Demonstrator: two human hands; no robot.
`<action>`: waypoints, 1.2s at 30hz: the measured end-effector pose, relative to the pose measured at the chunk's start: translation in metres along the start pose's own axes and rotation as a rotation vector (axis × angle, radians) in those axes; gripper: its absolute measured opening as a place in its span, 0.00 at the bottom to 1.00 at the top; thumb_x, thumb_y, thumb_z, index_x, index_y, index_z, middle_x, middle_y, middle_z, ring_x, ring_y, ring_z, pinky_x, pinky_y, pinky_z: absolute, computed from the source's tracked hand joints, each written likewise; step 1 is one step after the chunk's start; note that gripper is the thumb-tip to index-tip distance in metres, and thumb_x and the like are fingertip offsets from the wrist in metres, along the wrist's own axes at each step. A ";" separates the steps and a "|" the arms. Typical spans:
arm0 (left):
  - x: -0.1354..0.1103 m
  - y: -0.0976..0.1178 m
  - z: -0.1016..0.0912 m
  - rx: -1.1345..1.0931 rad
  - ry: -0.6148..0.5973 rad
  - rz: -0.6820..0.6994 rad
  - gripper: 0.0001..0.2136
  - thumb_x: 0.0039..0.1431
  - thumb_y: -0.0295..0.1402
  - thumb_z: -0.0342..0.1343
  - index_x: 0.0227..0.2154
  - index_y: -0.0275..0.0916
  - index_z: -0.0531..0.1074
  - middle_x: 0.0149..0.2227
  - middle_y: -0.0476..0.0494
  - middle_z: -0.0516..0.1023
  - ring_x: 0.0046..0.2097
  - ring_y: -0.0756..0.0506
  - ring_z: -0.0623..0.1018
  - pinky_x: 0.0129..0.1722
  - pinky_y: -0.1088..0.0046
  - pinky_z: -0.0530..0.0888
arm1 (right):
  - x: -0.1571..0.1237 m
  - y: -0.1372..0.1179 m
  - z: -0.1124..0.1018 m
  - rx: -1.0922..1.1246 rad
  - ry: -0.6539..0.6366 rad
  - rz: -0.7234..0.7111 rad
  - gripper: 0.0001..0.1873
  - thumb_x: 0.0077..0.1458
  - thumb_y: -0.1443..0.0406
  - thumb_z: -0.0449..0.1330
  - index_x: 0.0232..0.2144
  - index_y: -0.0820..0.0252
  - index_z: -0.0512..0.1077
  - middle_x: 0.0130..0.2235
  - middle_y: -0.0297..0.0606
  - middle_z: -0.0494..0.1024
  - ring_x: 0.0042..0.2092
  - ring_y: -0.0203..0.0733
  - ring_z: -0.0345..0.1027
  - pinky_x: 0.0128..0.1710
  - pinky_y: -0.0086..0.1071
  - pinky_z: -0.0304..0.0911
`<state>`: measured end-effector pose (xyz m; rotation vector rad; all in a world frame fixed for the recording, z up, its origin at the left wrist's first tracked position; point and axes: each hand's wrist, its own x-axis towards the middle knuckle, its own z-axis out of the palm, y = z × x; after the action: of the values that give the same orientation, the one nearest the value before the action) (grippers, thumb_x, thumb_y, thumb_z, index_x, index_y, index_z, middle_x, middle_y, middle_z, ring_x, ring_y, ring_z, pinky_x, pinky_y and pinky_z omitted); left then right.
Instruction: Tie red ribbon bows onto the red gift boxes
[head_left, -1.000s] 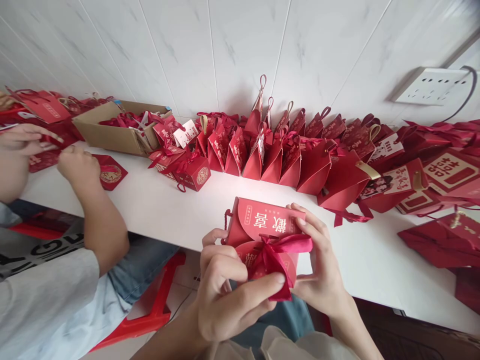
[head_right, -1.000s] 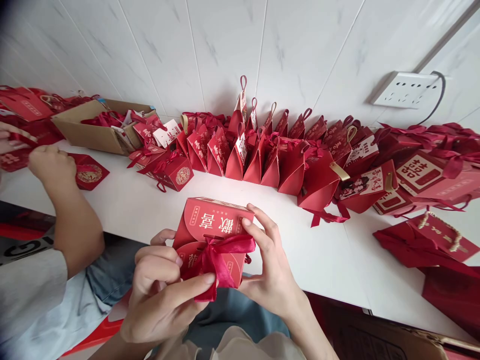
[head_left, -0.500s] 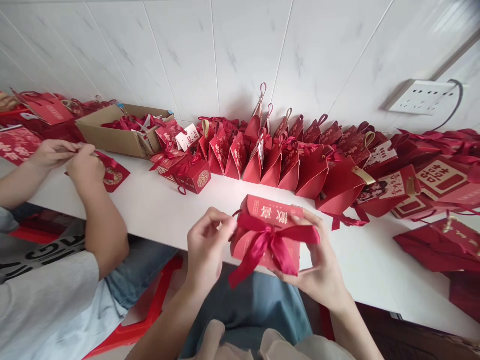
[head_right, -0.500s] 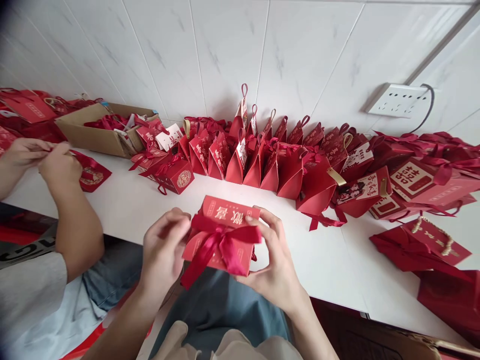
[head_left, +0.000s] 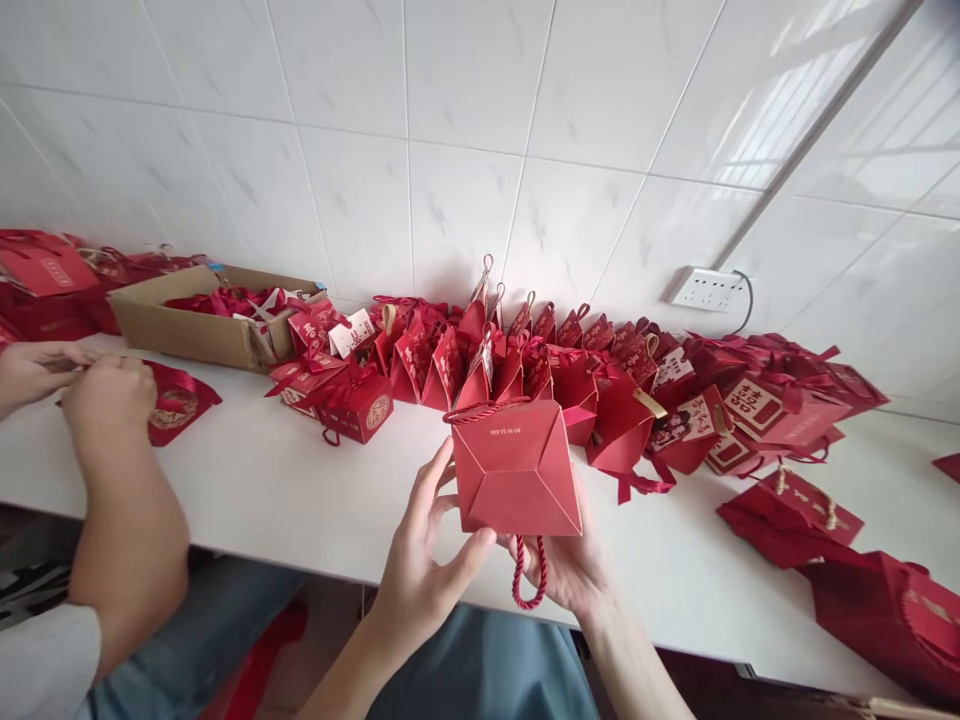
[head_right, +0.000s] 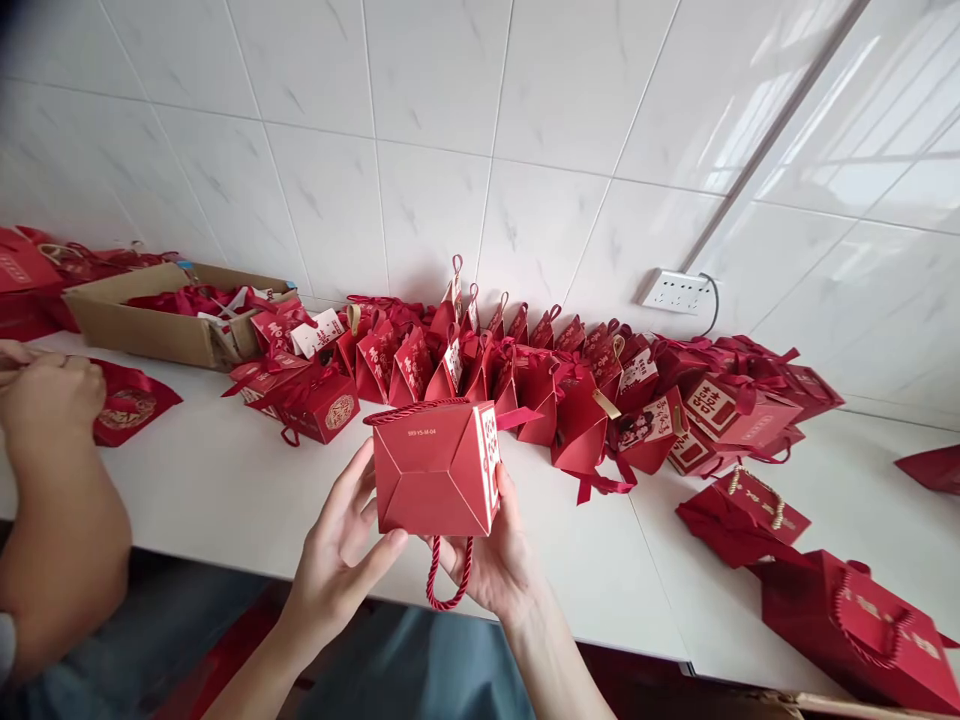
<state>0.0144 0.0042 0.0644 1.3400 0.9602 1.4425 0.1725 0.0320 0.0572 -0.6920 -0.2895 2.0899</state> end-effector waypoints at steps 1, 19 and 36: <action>-0.001 0.000 -0.001 0.013 0.000 0.018 0.32 0.57 0.35 0.56 0.63 0.50 0.49 0.62 0.41 0.59 0.59 0.39 0.65 0.52 0.67 0.71 | -0.001 0.001 0.001 -0.014 0.011 0.006 0.27 0.51 0.46 0.58 0.43 0.60 0.71 0.35 0.40 0.80 0.35 0.41 0.75 0.33 0.33 0.72; 0.031 -0.004 0.006 0.046 -0.028 0.103 0.18 0.57 0.47 0.51 0.44 0.40 0.67 0.47 0.40 0.71 0.51 0.41 0.71 0.49 0.62 0.69 | -0.067 -0.011 -0.001 -1.774 0.567 -1.322 0.32 0.44 0.63 0.67 0.52 0.51 0.60 0.53 0.45 0.59 0.56 0.52 0.58 0.50 0.47 0.67; 0.030 -0.128 0.115 0.573 -0.686 0.302 0.14 0.55 0.41 0.47 0.40 0.40 0.69 0.44 0.38 0.73 0.50 0.38 0.72 0.49 0.58 0.69 | -0.328 0.007 -0.163 -0.904 1.882 -0.888 0.42 0.32 0.51 0.68 0.48 0.58 0.59 0.48 0.46 0.63 0.48 0.56 0.66 0.45 0.48 0.68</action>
<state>0.1437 0.0641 -0.0373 2.2837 0.7390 0.7978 0.4083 -0.2477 0.0415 -2.1306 -0.2900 -0.1303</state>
